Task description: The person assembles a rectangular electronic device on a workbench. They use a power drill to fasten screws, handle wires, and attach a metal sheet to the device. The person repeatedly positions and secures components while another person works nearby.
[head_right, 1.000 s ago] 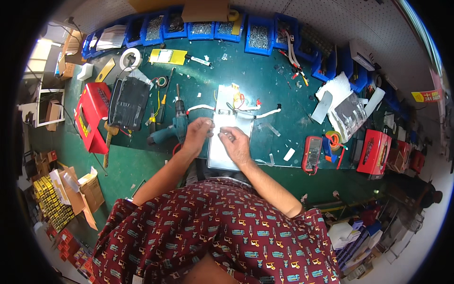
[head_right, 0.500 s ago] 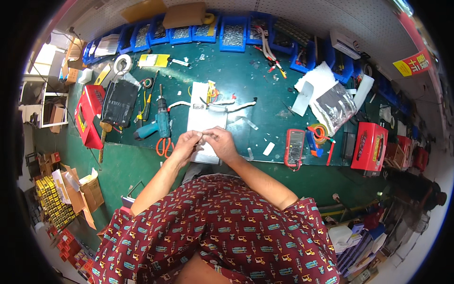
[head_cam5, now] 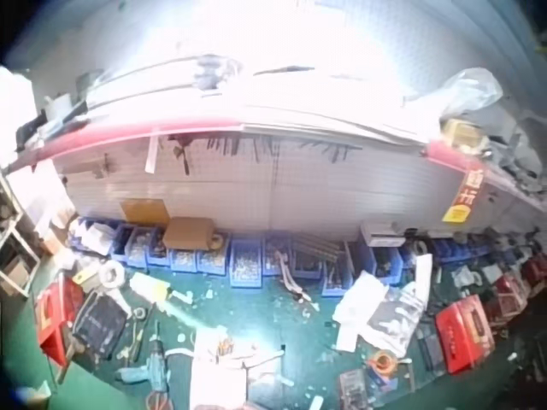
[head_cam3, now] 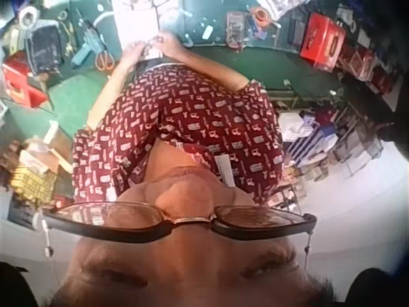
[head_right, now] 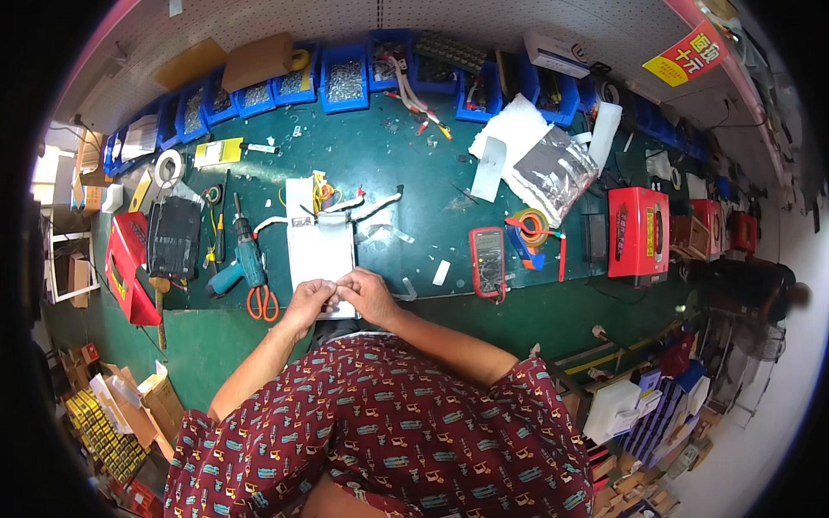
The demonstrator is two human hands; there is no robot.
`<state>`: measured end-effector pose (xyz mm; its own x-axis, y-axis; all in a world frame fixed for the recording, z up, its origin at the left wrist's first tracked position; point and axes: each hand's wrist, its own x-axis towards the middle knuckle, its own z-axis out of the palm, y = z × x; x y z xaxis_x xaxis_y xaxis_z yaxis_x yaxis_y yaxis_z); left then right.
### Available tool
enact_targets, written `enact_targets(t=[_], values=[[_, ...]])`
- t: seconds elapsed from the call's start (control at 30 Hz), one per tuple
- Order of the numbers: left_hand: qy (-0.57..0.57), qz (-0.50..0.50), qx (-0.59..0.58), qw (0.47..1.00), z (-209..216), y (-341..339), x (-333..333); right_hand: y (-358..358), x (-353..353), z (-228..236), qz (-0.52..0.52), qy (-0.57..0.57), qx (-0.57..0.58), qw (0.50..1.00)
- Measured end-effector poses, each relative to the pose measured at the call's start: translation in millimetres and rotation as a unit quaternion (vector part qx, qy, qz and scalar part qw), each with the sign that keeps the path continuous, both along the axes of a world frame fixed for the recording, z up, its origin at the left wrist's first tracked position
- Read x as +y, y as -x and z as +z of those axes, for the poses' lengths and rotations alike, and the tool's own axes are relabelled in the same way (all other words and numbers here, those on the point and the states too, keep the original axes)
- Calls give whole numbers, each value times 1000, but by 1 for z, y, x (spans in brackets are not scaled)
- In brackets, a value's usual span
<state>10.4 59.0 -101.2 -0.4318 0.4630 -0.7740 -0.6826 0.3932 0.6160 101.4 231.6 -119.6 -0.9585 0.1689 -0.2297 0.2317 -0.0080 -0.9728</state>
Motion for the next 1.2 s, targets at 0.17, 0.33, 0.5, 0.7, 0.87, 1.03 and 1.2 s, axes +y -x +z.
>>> enact_targets(t=[0.17, 0.33, 0.5, 0.7, 0.87, 1.03, 1.2], values=[[-38, -50, 4, 998, -16, -10, 0, -22, 8, -6, 28, -22, -35, 999], [-44, -75, 7, 996, -13, -7, 10, -26, 11, 1, 1, 3, -74, 997], [-38, -129, 59, 989, -4, 1, 18, -27, 11, -1, -21, 17, -79, 996], [-39, -108, 69, 991, 6, 7, 28, -21, 7, -10, -66, 34, -41, 996], [-38, -69, 43, 996, -2, 9, 23, -12, 7, -4, -41, 6, -45, 998], [-71, -21, 27, 997, -6, 14, 11, 0, -2, -1, -60, -27, 16, 998], [-76, -8, 17, 997, -14, 20, -3, 12, -6, 2, -30, -39, 26, 998]])
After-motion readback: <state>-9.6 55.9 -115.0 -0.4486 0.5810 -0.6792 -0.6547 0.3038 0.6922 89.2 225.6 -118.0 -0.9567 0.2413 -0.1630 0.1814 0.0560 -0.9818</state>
